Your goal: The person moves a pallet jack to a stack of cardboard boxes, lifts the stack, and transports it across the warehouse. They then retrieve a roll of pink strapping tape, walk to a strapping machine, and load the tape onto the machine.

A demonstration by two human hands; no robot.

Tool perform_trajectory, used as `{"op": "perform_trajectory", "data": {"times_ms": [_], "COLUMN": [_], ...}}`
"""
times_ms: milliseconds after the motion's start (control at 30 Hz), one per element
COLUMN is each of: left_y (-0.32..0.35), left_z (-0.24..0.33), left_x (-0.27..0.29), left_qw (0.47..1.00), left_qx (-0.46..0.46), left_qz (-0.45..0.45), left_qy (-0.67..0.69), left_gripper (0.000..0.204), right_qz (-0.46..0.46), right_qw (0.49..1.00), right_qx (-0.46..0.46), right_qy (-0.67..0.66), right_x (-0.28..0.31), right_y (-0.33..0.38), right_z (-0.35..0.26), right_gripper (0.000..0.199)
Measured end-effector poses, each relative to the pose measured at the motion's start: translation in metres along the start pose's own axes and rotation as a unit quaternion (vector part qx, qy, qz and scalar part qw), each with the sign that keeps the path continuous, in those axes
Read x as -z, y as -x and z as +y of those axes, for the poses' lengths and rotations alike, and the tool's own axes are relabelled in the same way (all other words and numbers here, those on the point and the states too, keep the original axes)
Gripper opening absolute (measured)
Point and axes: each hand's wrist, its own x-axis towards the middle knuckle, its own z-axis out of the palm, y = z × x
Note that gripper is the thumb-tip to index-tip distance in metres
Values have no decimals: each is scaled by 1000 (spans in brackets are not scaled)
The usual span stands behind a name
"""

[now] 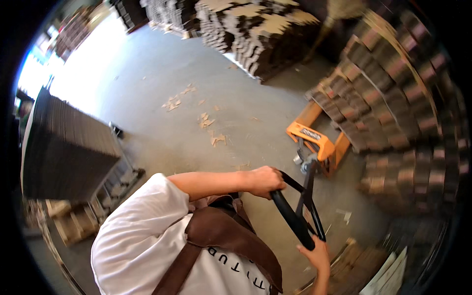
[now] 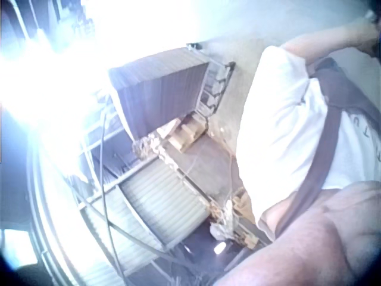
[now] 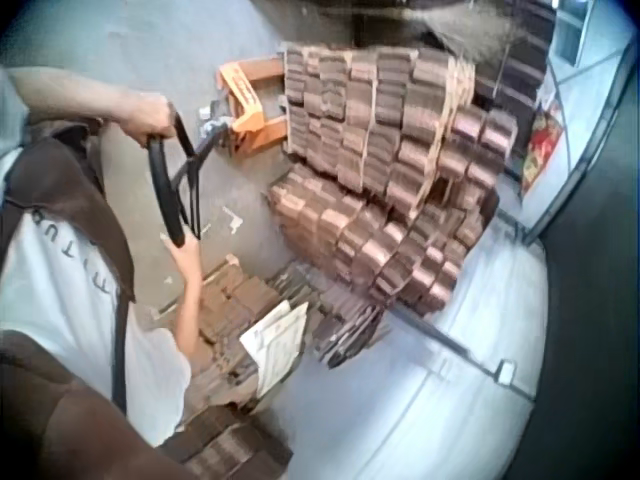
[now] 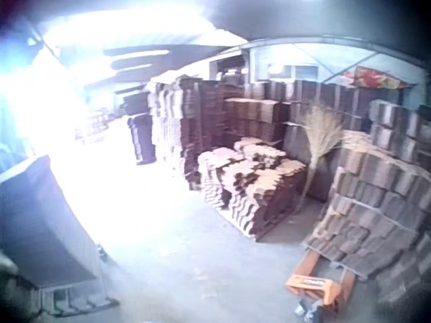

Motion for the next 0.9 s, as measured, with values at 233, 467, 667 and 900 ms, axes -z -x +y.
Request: {"op": "perform_trajectory", "data": {"times_ms": [233,467,667,900], "left_y": [100,70,20,-33], "left_z": [20,21,-1,-42], "left_x": [10,89,186,278], "left_qw": [994,944,902,852], "left_qx": [-63,-136,-158,-207], "left_qz": [-92,-263,-330,-371], "left_qy": [-18,145,227,305], "left_gripper": [38,40,41,38], "right_qz": [-9,58,102,134], "right_qw": [998,977,948,924], "right_qx": [-54,-180,-276,-337], "right_qy": [41,-102,-119,-124], "right_x": [-78,-61,10,75], "right_y": [59,87,61,30], "right_z": [-51,-110,-191,-293], "right_gripper": [53,38,43,48]}}
